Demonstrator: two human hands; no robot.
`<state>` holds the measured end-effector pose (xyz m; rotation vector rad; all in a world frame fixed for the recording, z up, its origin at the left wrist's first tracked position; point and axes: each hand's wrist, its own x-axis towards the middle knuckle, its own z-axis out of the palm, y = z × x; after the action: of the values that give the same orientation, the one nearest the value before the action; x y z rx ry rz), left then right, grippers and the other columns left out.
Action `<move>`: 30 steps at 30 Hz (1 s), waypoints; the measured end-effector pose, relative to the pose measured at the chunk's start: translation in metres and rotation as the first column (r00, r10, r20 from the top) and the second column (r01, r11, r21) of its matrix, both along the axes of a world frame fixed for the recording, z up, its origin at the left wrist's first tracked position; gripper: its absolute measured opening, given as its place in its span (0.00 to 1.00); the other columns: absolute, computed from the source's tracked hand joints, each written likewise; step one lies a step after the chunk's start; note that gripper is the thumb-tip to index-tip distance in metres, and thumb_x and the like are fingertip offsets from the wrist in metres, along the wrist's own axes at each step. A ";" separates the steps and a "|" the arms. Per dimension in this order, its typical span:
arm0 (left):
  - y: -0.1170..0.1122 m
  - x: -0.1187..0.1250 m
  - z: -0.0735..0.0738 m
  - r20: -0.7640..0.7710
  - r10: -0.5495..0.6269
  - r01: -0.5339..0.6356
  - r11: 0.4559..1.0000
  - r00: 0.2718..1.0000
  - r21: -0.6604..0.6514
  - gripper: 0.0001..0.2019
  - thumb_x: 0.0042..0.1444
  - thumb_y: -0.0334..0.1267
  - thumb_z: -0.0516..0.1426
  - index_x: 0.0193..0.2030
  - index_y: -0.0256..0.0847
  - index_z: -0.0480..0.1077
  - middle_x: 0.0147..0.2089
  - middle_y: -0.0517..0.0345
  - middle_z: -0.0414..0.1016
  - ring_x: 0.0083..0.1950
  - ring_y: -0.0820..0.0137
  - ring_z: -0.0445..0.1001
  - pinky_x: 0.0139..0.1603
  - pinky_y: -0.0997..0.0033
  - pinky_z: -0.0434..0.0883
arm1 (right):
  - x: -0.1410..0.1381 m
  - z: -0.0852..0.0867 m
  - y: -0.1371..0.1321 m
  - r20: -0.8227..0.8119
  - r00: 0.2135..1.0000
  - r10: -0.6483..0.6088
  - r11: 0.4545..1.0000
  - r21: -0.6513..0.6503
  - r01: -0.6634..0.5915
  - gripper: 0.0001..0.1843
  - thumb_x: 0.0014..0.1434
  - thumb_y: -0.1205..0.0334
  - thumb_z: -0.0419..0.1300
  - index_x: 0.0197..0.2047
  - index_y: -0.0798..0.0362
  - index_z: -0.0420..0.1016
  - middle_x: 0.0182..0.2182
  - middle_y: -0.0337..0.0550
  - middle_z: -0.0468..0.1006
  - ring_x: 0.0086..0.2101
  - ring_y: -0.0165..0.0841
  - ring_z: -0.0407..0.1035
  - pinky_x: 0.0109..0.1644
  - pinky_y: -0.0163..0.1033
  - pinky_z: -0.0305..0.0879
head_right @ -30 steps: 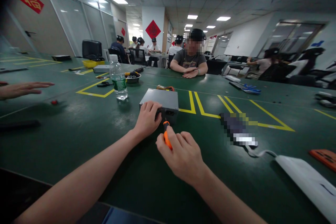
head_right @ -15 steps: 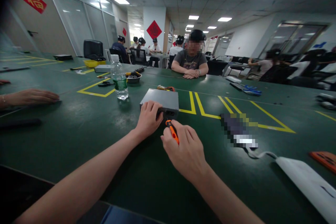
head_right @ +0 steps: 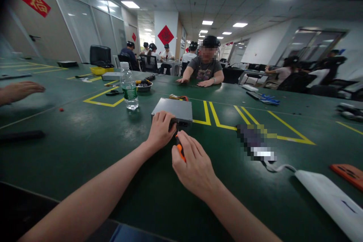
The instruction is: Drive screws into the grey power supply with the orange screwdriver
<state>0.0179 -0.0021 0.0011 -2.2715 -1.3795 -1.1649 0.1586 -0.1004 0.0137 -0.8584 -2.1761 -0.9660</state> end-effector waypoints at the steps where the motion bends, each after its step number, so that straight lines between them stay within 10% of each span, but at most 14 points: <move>1: 0.000 0.000 0.000 0.001 0.000 0.000 1.000 1.000 0.001 0.09 0.53 0.34 0.52 0.42 0.40 0.62 0.43 0.52 0.63 0.45 0.63 0.61 0.48 0.63 0.62 | 0.001 -0.002 0.000 0.013 1.000 0.005 1.000 0.004 -0.005 0.10 0.55 0.72 0.54 0.42 0.58 0.63 0.45 0.60 0.70 0.48 0.40 0.65 0.46 0.44 0.67; 30: 0.003 0.004 -0.002 0.033 0.037 -0.037 0.999 0.999 -0.009 0.07 0.55 0.35 0.52 0.41 0.40 0.62 0.43 0.53 0.63 0.45 0.63 0.60 0.47 0.62 0.61 | 0.000 0.011 0.004 -0.019 0.999 -0.033 0.991 0.127 0.035 0.07 0.55 0.62 0.58 0.35 0.57 0.65 0.33 0.50 0.77 0.31 0.32 0.71 0.37 0.37 0.67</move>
<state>0.0221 0.0010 -0.0011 -2.2324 -1.4347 -1.1931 0.1582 -0.0966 0.0243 -0.8419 -2.0676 -1.0973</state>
